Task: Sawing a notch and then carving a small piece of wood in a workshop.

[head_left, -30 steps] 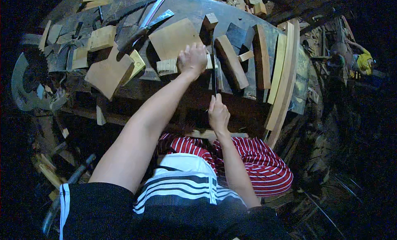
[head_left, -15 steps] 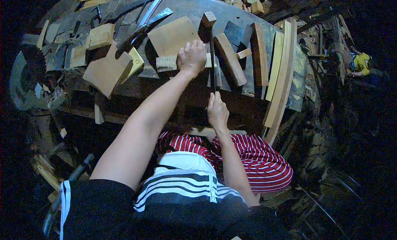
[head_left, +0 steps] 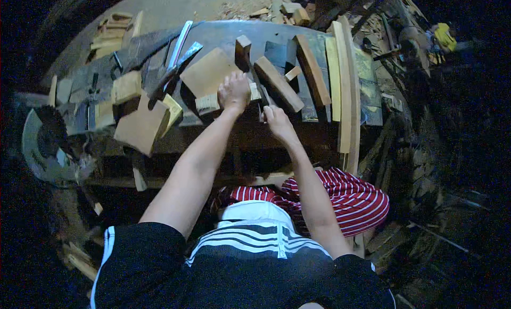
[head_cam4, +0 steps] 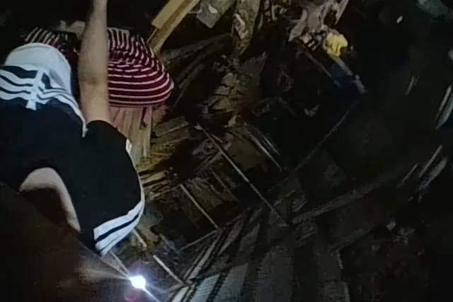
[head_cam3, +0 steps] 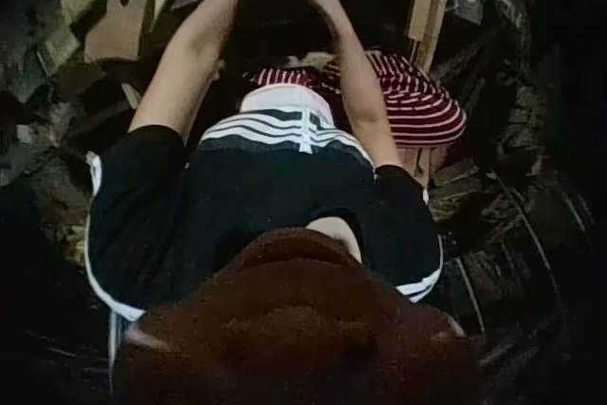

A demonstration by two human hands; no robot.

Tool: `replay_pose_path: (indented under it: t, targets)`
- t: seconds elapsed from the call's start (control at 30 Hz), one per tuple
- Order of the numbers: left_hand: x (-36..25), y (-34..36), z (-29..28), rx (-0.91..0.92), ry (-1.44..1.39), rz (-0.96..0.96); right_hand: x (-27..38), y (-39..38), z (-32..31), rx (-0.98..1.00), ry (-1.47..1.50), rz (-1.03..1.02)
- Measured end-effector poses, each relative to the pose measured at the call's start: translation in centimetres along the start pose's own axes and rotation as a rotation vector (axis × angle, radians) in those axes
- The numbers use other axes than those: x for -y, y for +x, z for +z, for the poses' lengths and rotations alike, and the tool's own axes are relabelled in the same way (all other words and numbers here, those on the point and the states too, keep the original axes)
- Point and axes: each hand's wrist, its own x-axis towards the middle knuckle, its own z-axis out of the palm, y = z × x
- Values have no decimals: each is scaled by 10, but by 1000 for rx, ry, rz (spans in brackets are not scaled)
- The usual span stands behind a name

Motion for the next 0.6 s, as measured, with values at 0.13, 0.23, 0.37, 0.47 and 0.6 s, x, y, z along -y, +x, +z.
replay_pose_path:
  t: [0.13, 0.23, 0.37, 0.47, 0.6]
  targets:
    - [-3, -6, 3, -68, 25, 49, 9, -9, -15, 65, 171, -68]
    - [-10, -8, 3, -93, 24, 86, 14, -20, -19, 1, 4, 78]
    - [-10, -15, 0, -180, 45, 133, 34, -41, -22, -147, -244, 137]
    - [-8, -16, 9, -254, 55, 192, 20, -49, -9, -309, -268, 101]
    - [-5, -16, 8, -149, -46, 120, 35, -46, -19, -562, -140, -1]
